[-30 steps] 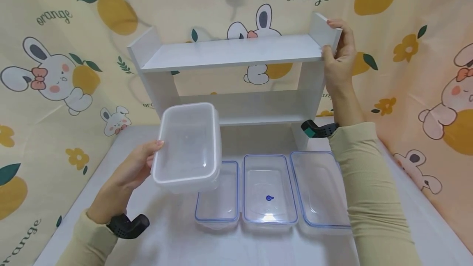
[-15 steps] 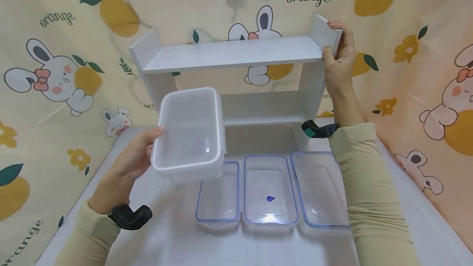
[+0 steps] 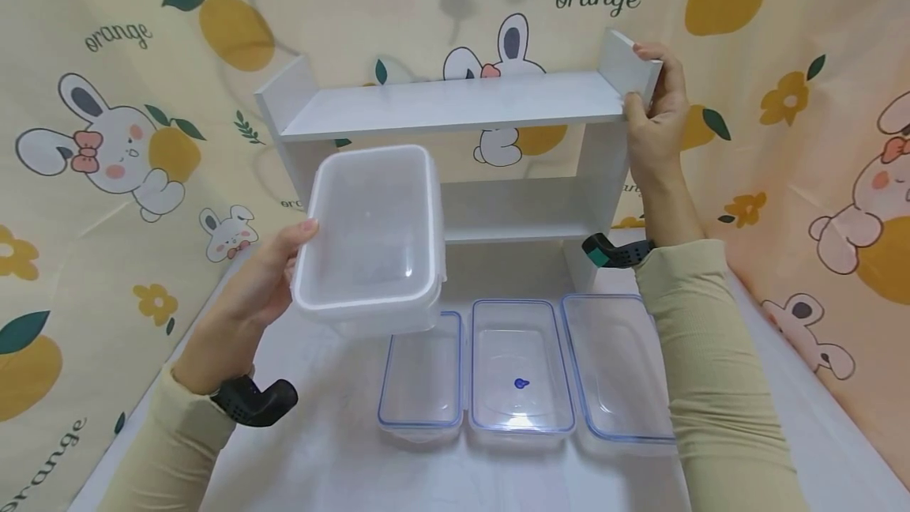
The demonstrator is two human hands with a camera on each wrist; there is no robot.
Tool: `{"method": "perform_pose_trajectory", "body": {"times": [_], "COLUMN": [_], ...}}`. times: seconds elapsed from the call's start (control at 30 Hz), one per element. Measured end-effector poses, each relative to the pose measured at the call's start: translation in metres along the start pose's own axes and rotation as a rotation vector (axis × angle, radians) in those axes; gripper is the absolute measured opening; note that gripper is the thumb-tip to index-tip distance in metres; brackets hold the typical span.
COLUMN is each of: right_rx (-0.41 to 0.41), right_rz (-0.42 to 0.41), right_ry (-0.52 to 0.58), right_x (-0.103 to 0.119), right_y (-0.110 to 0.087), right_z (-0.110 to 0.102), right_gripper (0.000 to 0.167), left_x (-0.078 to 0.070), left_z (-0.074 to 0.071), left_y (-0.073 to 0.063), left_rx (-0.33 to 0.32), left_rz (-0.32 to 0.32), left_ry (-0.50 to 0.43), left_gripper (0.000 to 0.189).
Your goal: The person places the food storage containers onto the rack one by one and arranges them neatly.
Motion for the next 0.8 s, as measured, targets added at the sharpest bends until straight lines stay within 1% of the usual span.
{"method": "perform_pose_trajectory", "body": {"times": [0.27, 0.53, 0.7, 0.8], "right_rx": [-0.006, -0.001, 0.006, 0.005], "right_rz": [0.003, 0.003, 0.003, 0.000], "right_ry": [-0.013, -0.011, -0.006, -0.009], "right_x": [-0.001, 0.000, 0.000, 0.001], "right_y": [0.001, 0.000, 0.000, 0.000], "right_z": [-0.001, -0.001, 0.000, 0.000], "right_gripper": [0.045, 0.045, 0.045, 0.045], "left_x": [-0.016, -0.033, -0.041, -0.046], "left_z": [0.006, 0.009, 0.009, 0.009], "left_y": [0.002, 0.005, 0.007, 0.011], "left_rx": [-0.008, 0.016, -0.012, -0.020], "left_rz": [0.006, 0.051, 0.065, 0.078], "left_ry": [-0.020, 0.007, -0.011, -0.020], "left_gripper": [0.062, 0.062, 0.060, 0.059]}}
Point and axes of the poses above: each hand's wrist, its own y-axis towards the middle knuckle, its own z-axis out of the palm, x = y × z, the point moved 1 cm from there along y, towards the middle knuckle, and after that the axes turned 10 degrees about y, right-handed, at the moved point
